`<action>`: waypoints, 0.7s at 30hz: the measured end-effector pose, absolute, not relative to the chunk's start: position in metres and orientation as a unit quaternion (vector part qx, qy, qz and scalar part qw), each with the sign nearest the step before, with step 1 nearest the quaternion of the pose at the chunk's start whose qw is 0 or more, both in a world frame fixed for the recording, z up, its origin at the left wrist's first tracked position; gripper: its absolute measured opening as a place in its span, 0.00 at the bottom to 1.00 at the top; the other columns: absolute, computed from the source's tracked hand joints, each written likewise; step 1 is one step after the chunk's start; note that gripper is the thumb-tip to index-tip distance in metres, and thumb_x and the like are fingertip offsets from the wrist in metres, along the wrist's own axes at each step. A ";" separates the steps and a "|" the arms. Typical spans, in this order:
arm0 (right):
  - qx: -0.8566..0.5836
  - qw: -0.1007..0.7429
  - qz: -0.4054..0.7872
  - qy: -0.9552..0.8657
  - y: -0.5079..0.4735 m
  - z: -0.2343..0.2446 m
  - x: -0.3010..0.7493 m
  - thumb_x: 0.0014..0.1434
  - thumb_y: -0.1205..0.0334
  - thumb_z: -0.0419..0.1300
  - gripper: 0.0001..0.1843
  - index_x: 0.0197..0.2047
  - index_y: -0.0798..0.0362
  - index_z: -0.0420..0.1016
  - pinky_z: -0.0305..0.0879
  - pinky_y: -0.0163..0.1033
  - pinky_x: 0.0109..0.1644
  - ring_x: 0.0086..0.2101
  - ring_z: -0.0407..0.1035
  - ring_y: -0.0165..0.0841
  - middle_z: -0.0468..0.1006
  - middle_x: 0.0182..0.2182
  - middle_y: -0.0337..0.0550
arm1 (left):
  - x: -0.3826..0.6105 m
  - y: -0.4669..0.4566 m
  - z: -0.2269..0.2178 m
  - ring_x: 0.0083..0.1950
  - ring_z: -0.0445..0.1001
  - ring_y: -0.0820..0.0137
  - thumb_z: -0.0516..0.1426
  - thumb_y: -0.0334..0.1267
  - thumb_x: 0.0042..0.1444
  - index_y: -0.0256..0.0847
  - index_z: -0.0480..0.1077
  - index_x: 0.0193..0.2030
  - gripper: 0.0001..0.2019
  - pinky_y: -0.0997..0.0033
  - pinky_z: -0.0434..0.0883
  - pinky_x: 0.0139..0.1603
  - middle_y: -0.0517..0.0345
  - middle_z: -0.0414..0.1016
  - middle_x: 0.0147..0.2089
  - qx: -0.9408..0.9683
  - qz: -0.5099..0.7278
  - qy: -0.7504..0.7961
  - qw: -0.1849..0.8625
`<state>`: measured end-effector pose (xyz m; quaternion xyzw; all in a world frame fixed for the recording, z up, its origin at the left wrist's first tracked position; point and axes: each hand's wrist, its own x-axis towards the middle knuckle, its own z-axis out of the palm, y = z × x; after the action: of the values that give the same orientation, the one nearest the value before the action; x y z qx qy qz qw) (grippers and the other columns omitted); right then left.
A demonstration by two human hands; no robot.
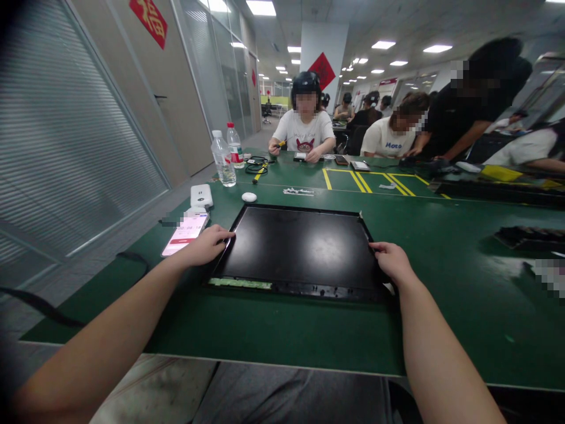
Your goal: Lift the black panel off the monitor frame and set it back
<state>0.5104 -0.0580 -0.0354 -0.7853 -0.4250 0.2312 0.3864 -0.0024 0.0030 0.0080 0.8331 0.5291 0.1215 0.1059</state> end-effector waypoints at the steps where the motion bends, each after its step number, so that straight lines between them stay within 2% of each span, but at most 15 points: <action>1: -0.786 0.383 0.230 -0.427 -0.058 -0.035 0.510 0.46 0.71 0.58 0.22 0.43 0.54 0.86 0.68 0.34 0.33 0.29 0.75 0.34 0.84 0.31 0.46 | -0.002 0.002 0.008 0.59 0.73 0.52 0.51 0.36 0.55 0.39 0.78 0.58 0.26 0.53 0.68 0.65 0.43 0.77 0.53 0.830 0.124 0.533 0.108; 9: -0.808 0.324 0.200 -0.449 -0.060 -0.027 0.505 0.49 0.72 0.56 0.25 0.48 0.56 0.84 0.70 0.38 0.43 0.35 0.77 0.36 0.85 0.39 0.49 | 0.006 -0.001 0.003 0.60 0.73 0.53 0.51 0.35 0.57 0.33 0.74 0.61 0.26 0.58 0.67 0.65 0.40 0.73 0.56 0.792 0.146 0.585 0.094; 12: -0.813 0.309 0.209 -0.446 -0.060 -0.026 0.506 0.50 0.71 0.57 0.25 0.50 0.54 0.83 0.70 0.39 0.42 0.34 0.77 0.37 0.84 0.39 0.48 | 0.007 -0.001 0.000 0.62 0.71 0.50 0.52 0.36 0.57 0.32 0.71 0.64 0.28 0.54 0.66 0.66 0.38 0.72 0.60 0.779 0.151 0.605 0.069; 16: -0.807 0.298 0.197 -0.471 -0.059 -0.029 0.509 0.51 0.68 0.57 0.24 0.50 0.54 0.83 0.70 0.39 0.41 0.34 0.77 0.37 0.84 0.40 0.47 | 0.007 0.001 -0.001 0.63 0.70 0.45 0.51 0.38 0.59 0.36 0.76 0.57 0.23 0.44 0.64 0.66 0.39 0.74 0.59 0.781 0.113 0.613 0.031; 21: -0.815 0.282 0.161 -0.480 -0.058 -0.032 0.510 0.51 0.68 0.57 0.23 0.49 0.54 0.83 0.69 0.39 0.42 0.35 0.77 0.37 0.84 0.38 0.47 | 0.004 0.004 0.001 0.64 0.70 0.49 0.50 0.39 0.59 0.36 0.78 0.55 0.23 0.51 0.64 0.68 0.41 0.75 0.61 0.786 0.113 0.605 0.063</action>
<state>0.5097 -0.0577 -0.0323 -0.8147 -0.4803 0.1607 0.2823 0.0040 0.0038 0.0006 0.7856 0.6051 0.1127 0.0627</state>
